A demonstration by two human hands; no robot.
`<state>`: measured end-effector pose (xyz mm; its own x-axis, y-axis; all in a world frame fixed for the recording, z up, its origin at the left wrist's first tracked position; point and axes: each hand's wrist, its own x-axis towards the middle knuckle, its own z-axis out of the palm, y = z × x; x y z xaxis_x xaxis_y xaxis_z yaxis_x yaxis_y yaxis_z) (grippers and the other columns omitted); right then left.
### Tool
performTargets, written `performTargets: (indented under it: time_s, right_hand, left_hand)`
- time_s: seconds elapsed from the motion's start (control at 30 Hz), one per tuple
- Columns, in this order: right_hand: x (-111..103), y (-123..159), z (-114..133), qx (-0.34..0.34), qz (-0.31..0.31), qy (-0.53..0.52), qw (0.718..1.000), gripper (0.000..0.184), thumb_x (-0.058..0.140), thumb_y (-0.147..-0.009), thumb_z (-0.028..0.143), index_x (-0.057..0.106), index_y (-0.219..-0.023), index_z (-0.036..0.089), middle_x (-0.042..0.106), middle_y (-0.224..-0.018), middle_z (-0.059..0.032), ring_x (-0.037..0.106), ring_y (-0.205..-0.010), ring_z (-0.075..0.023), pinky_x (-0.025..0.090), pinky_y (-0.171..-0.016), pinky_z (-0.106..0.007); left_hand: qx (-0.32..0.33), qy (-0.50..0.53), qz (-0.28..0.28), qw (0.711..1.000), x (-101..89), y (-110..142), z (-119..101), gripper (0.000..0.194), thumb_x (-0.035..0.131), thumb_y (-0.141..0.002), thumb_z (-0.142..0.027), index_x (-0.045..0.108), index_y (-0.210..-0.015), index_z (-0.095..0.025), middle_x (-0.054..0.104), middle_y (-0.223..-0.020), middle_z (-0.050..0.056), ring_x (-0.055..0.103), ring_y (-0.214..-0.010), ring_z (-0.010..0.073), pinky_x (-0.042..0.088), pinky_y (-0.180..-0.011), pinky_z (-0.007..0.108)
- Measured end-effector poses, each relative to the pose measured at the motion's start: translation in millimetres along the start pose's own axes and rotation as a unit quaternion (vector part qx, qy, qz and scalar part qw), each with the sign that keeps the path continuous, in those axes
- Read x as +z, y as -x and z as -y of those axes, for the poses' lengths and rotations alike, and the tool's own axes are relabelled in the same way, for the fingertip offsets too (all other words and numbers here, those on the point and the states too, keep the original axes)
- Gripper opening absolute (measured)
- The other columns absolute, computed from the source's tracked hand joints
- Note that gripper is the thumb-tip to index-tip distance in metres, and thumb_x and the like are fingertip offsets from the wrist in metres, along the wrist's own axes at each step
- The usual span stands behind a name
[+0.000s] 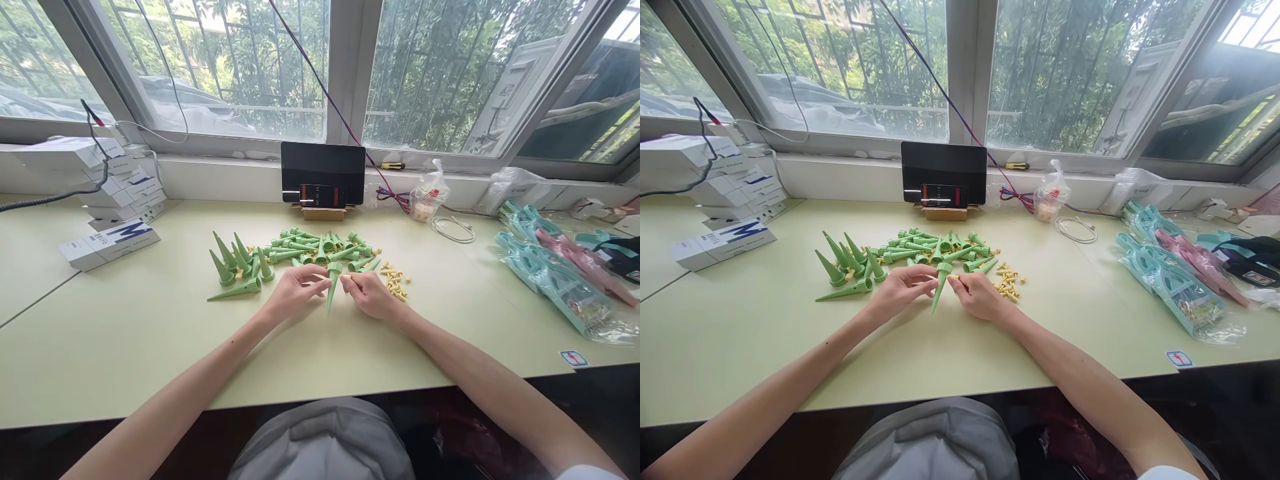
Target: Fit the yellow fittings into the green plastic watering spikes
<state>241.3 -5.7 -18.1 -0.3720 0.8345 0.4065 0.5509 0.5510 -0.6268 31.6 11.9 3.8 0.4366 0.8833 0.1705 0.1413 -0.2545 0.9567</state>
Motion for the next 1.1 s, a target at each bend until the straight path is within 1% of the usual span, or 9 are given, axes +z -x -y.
performTargets:
  time_s: [0.1, 0.3, 0.43, 0.5, 0.6, 0.7, 0.83, 0.93, 1.1]
  right_hand:
    - [0, 0, 0, -0.001, -0.001, -0.003, 1.0, 0.046, 0.036, -0.102, 0.038, 0.05, -0.064, 0.017, 0.046, -0.056, 0.0022, 0.039, -0.05, -0.0098, 0.028, -0.054, -0.027]
    - [0, 0, 0, -0.003, -0.003, -0.013, 1.0, 0.048, 0.036, -0.102, 0.04, 0.052, -0.064, 0.017, 0.043, -0.054, 0.003, 0.038, -0.049, -0.0097, 0.03, -0.054, -0.026]
    - [0, 0, 1, 0.002, -0.002, -0.027, 1.0, 0.049, 0.036, -0.102, 0.042, 0.054, -0.064, 0.017, 0.046, -0.055, 0.0021, 0.04, -0.05, -0.0099, 0.031, -0.054, -0.026]
    - [0, 0, 3, 0.014, -0.001, -0.043, 0.999, 0.05, 0.036, -0.102, 0.045, 0.055, -0.065, 0.017, 0.047, -0.055, 0.0018, 0.041, -0.049, -0.0101, 0.032, -0.054, -0.026]
    - [0, 0, 6, 0.055, 0.006, -0.095, 0.994, 0.051, 0.038, -0.101, 0.049, 0.056, -0.065, 0.017, 0.044, -0.048, 0.0033, 0.041, -0.046, -0.0105, 0.033, -0.052, -0.026]
    - [3, 1, 8, 0.105, 0.022, -0.183, 0.977, 0.051, 0.04, -0.099, 0.054, 0.055, -0.065, 0.018, 0.042, -0.042, 0.0049, 0.041, -0.04, -0.0102, 0.034, -0.048, -0.025]
    - [5, 0, 10, 0.136, 0.044, -0.292, 0.946, 0.052, 0.043, -0.096, 0.057, 0.054, -0.064, 0.018, 0.043, -0.041, 0.0055, 0.04, -0.035, -0.0091, 0.035, -0.043, -0.023]
    - [4, -1, 14, 0.153, 0.059, -0.334, 0.928, 0.054, 0.044, -0.095, 0.058, 0.054, -0.061, 0.018, 0.043, -0.04, 0.0053, 0.039, -0.034, -0.0086, 0.033, -0.04, -0.023]
    - [1, -3, 20, 0.172, 0.074, -0.387, 0.903, 0.053, 0.046, -0.095, 0.056, 0.054, -0.06, 0.016, 0.042, -0.042, 0.0053, 0.041, -0.036, -0.0086, 0.034, -0.041, -0.023]
  left_hand:
    - [0.003, -0.007, -0.014, 1.0, 1.2, 1, -1, 0.036, 0.077, -0.074, -0.045, 0.072, -0.094, -0.015, 0.072, -0.087, 0.005, 0.068, -0.065, 0.0153, 0.061, -0.067, 0.031]
    - [0.03, -0.016, -0.035, 0.999, 3.8, 1, 0, 0.031, 0.076, -0.075, -0.042, 0.073, -0.091, -0.015, 0.07, -0.092, 0.007, 0.066, -0.071, 0.0158, 0.059, -0.058, 0.026]
    - [0.043, -0.017, -0.044, 0.998, 4.3, 1, 3, 0.03, 0.076, -0.075, -0.041, 0.073, -0.091, -0.016, 0.07, -0.089, 0.007, 0.066, -0.072, 0.0164, 0.059, -0.055, 0.026]
    - [0.046, -0.02, -0.05, 0.997, 4.4, 1, 4, 0.031, 0.077, -0.075, -0.041, 0.073, -0.092, -0.016, 0.071, -0.088, 0.007, 0.066, -0.071, 0.0164, 0.059, -0.054, 0.026]
    - [0.054, -0.031, -0.055, 0.997, 4.4, 1, 6, 0.031, 0.077, -0.075, -0.041, 0.073, -0.093, -0.016, 0.071, -0.088, 0.007, 0.066, -0.07, 0.0163, 0.058, -0.053, 0.026]
    - [0.063, -0.042, -0.061, 0.995, 4.6, 1, 7, 0.032, 0.076, -0.076, -0.043, 0.073, -0.094, -0.016, 0.072, -0.088, 0.007, 0.067, -0.071, 0.017, 0.058, -0.052, 0.026]
    - [0.07, -0.051, -0.069, 0.994, 4.8, 0, 7, 0.034, 0.075, -0.076, -0.046, 0.072, -0.094, -0.016, 0.071, -0.088, 0.007, 0.067, -0.071, 0.0176, 0.058, -0.051, 0.026]
    - [0.075, -0.06, -0.07, 0.993, 4.7, 1, 8, 0.034, 0.074, -0.077, -0.046, 0.072, -0.094, -0.016, 0.071, -0.087, 0.006, 0.067, -0.071, 0.0174, 0.058, -0.051, 0.026]
    - [0.093, -0.081, -0.074, 0.99, 4.9, 1, 8, 0.032, 0.072, -0.08, -0.045, 0.071, -0.093, -0.016, 0.07, -0.086, 0.006, 0.066, -0.07, 0.0166, 0.057, -0.051, 0.026]
